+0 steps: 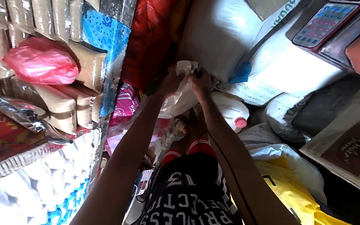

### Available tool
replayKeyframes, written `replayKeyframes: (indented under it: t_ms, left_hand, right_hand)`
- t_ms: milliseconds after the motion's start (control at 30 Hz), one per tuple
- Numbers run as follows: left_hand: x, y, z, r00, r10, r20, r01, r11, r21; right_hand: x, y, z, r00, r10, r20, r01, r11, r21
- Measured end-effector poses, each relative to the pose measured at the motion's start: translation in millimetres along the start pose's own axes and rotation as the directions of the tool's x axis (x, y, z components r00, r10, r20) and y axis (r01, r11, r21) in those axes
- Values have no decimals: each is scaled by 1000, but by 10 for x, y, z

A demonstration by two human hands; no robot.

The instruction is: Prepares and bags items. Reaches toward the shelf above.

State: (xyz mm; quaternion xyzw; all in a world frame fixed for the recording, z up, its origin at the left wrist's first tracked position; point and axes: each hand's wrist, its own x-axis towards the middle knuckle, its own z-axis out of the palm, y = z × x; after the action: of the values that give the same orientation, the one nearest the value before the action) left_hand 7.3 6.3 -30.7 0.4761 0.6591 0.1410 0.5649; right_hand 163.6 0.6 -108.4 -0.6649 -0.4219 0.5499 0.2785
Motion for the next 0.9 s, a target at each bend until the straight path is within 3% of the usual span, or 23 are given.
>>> replayKeyframes:
  t_ms: [133, 267, 333, 500, 600, 800, 900]
  left_hand:
    - [6, -54, -41, 997, -26, -70, 24, 999, -28]
    - [-5, -24, -28, 999, -1, -33, 0, 1000, -19]
    - [8, 7, -19, 999, 15, -32, -15, 1000, -4]
    - [-22, 15, -33, 998, 51, -26, -51, 999, -1]
    - [-14, -7, -2, 998, 57, -31, -56, 998, 24]
    - [-9, -134, 173, 998, 6, -56, 5, 980, 200]
    - [-44, -172, 230, 996, -7, -87, 18, 991, 134]
  right_hand:
    - [21, 425, -20, 989, 95, -110, -64, 964, 257]
    - [-101, 297, -57, 997, -80, 2, 73, 915, 396]
    - [-76, 185, -75, 991, -130, 31, 112, 934, 340]
    - [-21, -40, -75, 992, -104, 66, 104, 994, -9]
    - [-7, -51, -26, 996, -56, 64, 59, 997, -42]
    - [-41, 134, 201, 983, 182, -30, -162, 930, 330]
    - [-103, 182, 169, 966, 256, -28, -218, 873, 437]
